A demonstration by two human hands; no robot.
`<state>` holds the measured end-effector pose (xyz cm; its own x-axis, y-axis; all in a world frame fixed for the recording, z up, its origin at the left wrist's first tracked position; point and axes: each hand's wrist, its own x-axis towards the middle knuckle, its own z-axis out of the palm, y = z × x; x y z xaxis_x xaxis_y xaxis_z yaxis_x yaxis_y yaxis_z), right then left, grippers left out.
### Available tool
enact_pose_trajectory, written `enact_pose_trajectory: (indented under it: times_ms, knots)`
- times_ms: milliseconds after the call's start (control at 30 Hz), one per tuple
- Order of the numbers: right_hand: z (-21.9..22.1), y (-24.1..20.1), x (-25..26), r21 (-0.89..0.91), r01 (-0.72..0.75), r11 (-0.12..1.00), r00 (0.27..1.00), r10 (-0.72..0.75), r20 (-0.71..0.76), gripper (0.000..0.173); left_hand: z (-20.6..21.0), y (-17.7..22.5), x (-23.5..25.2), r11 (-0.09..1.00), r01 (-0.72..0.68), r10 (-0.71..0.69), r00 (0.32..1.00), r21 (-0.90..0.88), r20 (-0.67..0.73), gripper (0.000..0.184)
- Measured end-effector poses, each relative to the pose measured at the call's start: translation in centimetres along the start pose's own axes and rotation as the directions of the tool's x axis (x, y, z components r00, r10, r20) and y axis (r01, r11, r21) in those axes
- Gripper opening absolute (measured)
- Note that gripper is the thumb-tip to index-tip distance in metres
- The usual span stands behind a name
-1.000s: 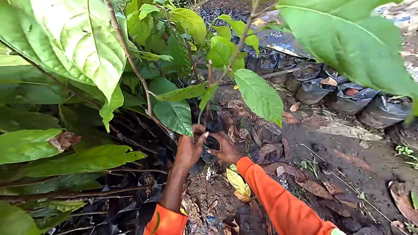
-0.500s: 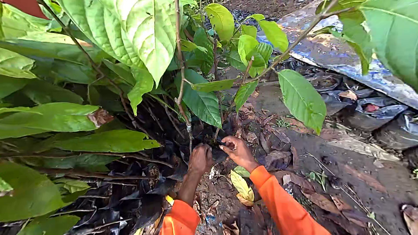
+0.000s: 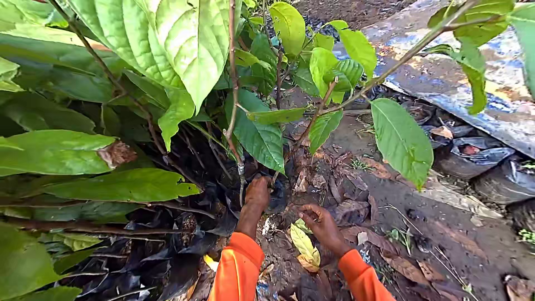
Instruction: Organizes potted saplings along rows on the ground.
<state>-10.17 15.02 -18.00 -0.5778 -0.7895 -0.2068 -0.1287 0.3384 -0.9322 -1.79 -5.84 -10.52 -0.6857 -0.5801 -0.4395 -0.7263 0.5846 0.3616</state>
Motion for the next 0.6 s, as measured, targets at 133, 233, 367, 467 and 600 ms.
enact_pose_trajectory:
  times_ms: [133, 233, 367, 467, 600]
  knots:
    - [-0.6, 0.7, -0.4, 0.007, -0.023, 1.000, 1.000, 0.023, -0.004, 0.024, 0.4, -0.9, 0.2, 0.997, -0.079, 0.079, 0.997, 0.009, -0.019, 0.023]
    - [-0.7, 1.5, -0.7, 0.003, -0.017, 1.000, 1.000, 0.017, -0.016, 0.023, 0.5, -0.8, -0.2, 0.995, -0.091, 0.093, 0.995, 0.049, -0.028, 0.024]
    - [-0.7, 1.3, -0.6, -0.036, -0.059, 0.998, 0.998, 0.059, 0.015, 0.027, 1.4, -1.0, -1.6, 0.993, -0.102, 0.110, 0.985, 0.066, -0.133, 0.027]
    - [-0.3, 0.4, 0.5, -0.012, -0.018, 1.000, 1.000, 0.018, 0.004, 0.027, 2.2, -1.0, -4.1, 0.979, -0.202, 0.205, 0.957, 0.037, -0.207, 0.024]
    - [-0.1, -3.0, 4.0, 0.013, 0.110, 0.994, 0.992, -0.109, -0.069, 0.026, 3.1, -0.5, -10.0, 0.890, -0.436, 0.452, 0.880, -0.129, 0.143, 0.018]
